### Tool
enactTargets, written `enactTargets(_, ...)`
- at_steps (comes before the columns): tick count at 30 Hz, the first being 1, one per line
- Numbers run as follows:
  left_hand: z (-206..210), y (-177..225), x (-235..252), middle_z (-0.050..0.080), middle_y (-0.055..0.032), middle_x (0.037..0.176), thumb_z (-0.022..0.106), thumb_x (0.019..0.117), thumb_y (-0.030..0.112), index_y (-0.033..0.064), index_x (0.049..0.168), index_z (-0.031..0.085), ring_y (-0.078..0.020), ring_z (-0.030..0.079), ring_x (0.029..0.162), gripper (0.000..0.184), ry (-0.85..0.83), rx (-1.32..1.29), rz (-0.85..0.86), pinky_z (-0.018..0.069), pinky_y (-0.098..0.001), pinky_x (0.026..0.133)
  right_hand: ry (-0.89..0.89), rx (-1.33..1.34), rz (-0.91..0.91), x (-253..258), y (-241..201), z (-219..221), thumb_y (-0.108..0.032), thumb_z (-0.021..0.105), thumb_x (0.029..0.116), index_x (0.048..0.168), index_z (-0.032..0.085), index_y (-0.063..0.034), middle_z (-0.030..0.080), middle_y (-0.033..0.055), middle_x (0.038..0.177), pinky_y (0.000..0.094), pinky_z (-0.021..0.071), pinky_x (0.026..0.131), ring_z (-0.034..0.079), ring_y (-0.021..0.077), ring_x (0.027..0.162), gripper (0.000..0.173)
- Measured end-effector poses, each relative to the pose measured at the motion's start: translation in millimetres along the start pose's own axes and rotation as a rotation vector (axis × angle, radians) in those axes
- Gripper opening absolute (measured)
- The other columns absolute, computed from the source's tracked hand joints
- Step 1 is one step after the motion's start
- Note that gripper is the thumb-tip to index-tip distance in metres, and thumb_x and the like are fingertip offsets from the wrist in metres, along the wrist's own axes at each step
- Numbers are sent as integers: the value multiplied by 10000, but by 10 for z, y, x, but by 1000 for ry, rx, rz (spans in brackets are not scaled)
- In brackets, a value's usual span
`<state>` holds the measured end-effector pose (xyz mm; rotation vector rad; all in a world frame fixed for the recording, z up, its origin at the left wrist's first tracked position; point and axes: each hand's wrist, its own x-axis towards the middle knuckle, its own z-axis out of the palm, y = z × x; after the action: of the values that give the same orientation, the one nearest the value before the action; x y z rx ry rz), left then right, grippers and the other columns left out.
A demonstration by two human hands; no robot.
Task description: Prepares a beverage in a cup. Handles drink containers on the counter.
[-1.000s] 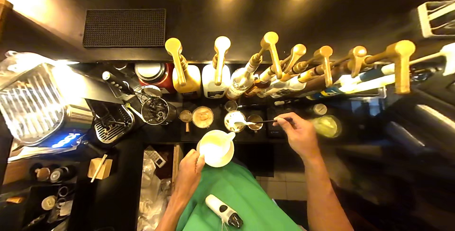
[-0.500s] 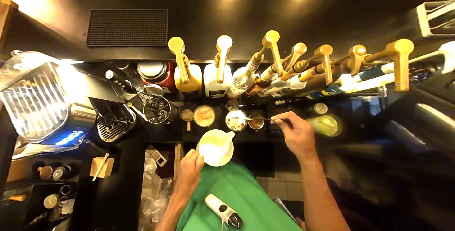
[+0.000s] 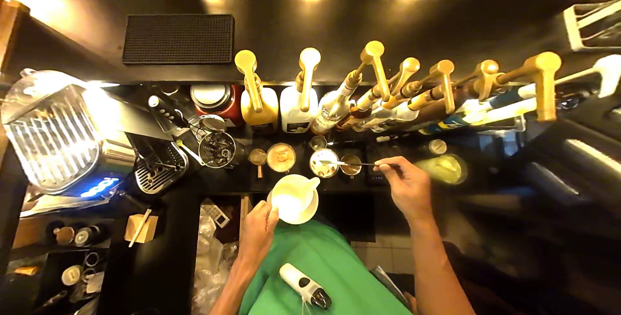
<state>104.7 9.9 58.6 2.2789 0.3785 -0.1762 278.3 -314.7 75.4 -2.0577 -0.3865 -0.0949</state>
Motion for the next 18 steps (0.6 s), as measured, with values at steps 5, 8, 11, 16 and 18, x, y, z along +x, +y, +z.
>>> enactTargets(5,-28,1,18,593,-30,821,437,1064,302,74,815,668,-128,602,731,409,-29,3,-1,542,-314,682,141,151,294,2,125,86,-183,508,1073,1087,677,-17,713,15,856,215,500,608,604,61,667,237)
enactTargets(8,-26,2,27,598,-27,831,440,1062,305,78,811,665,-124,604,731,406,-38,0,2,545,-311,684,212,284,474,-2,195,103,-173,473,1091,1085,663,-16,714,15,822,204,498,581,608,63,638,246)
enactTargets(11,-17,16,46,600,-34,836,442,1061,296,71,808,666,-130,605,734,406,-44,4,8,546,-312,688,281,446,615,-1,274,128,-157,461,1098,1062,655,-1,709,29,776,184,478,547,602,61,605,251)
enactTargets(16,-9,53,81,587,-43,829,444,1063,299,63,790,650,-140,599,729,415,-75,14,-12,539,-314,685,360,617,790,0,354,138,-147,457,1098,1048,654,4,691,33,755,174,506,557,613,58,602,253)
enactTargets(18,-10,71,94,588,-48,828,448,1065,301,60,787,650,-143,599,731,419,-88,14,-23,538,-316,687,368,666,798,-3,346,129,-137,445,1099,1042,647,1,684,30,750,179,516,571,618,63,609,250)
